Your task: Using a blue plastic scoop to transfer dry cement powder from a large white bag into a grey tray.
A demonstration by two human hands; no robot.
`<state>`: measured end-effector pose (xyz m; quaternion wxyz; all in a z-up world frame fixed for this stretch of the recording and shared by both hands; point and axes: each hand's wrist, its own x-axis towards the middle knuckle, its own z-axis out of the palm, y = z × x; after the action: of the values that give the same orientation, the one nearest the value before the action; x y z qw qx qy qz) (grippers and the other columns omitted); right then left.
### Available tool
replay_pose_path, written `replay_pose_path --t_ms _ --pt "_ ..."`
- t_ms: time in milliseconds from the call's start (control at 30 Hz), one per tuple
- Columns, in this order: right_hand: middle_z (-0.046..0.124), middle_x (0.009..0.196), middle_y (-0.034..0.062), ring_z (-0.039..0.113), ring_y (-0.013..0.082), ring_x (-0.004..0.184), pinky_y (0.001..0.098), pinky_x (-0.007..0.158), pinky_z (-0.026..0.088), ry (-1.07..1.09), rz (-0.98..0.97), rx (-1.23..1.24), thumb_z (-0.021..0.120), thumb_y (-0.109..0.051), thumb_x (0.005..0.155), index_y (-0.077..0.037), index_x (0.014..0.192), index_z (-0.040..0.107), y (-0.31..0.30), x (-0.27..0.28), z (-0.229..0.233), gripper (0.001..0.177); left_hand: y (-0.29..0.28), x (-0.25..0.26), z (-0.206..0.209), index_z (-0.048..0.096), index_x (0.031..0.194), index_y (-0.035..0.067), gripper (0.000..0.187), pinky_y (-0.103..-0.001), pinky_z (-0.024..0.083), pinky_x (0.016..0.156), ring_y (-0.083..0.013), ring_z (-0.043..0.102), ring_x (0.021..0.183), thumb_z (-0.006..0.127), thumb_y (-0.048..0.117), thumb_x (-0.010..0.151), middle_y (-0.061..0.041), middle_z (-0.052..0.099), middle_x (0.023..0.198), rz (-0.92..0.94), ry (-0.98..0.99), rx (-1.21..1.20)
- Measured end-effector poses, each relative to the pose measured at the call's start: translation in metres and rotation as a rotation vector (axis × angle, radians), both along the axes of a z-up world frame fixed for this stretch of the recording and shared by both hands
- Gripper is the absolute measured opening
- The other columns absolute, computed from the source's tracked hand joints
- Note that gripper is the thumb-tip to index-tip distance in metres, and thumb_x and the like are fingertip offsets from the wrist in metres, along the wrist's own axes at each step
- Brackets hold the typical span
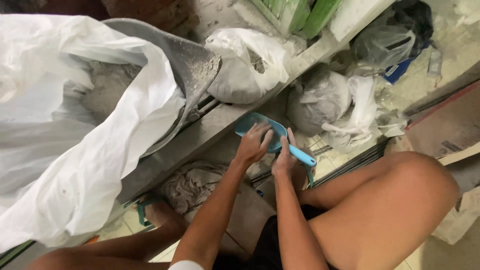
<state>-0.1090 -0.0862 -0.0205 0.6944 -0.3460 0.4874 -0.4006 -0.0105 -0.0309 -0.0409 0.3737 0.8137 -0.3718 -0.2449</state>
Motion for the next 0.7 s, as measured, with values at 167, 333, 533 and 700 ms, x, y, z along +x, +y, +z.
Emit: replay_pose_path --t_ms 167,333,533,700 --pt "0.062 0.136 0.0284 0.06 0.0335 0.123 0.0508 0.101 0.053 0.042 -0.136 0.011 0.073 -0.02 0.096 -0.017 0.141 0.066 -0.012 -0.003 0.003 0.046 0.016 -0.005 0.038 0.068 0.129 0.012 0.038 -0.053 0.045 0.113 -0.038 0.06 0.128 0.038 0.026 0.112 -0.013 0.072 0.121 0.234 -0.02 -0.22" --pt "0.073 0.109 0.0155 0.072 0.0271 0.095 0.0374 0.079 0.063 0.394 -0.225 -0.059 0.078 -0.039 0.089 -0.034 0.128 0.073 -0.05 -0.007 -0.018 0.041 -0.025 0.012 0.038 0.066 0.131 0.01 0.032 -0.045 0.042 0.119 -0.0343 0.057 0.133 0.054 0.023 0.104 -0.014 0.069 0.127 0.077 -0.288 -0.239" --pt "0.055 0.14 0.0307 0.054 0.0422 0.131 0.0476 0.109 0.048 0.291 -0.177 -0.068 0.073 -0.027 0.093 -0.018 0.138 0.067 -0.04 0.003 0.029 0.046 -0.058 0.045 0.039 0.038 0.156 0.006 0.066 -0.055 0.036 0.12 -0.0407 0.05 0.139 0.039 0.051 0.108 -0.025 0.05 0.149 -0.181 -0.453 0.03" --pt "0.047 0.15 0.0292 0.043 0.0456 0.142 0.0532 0.117 0.04 0.192 -0.073 -0.043 0.069 -0.024 0.098 -0.012 0.146 0.059 -0.041 0.005 0.007 0.051 -0.062 0.043 0.032 0.031 0.158 -0.001 0.074 -0.057 0.034 0.121 -0.0454 0.047 0.139 0.039 0.053 0.107 -0.03 0.042 0.153 -0.119 -0.366 0.055"
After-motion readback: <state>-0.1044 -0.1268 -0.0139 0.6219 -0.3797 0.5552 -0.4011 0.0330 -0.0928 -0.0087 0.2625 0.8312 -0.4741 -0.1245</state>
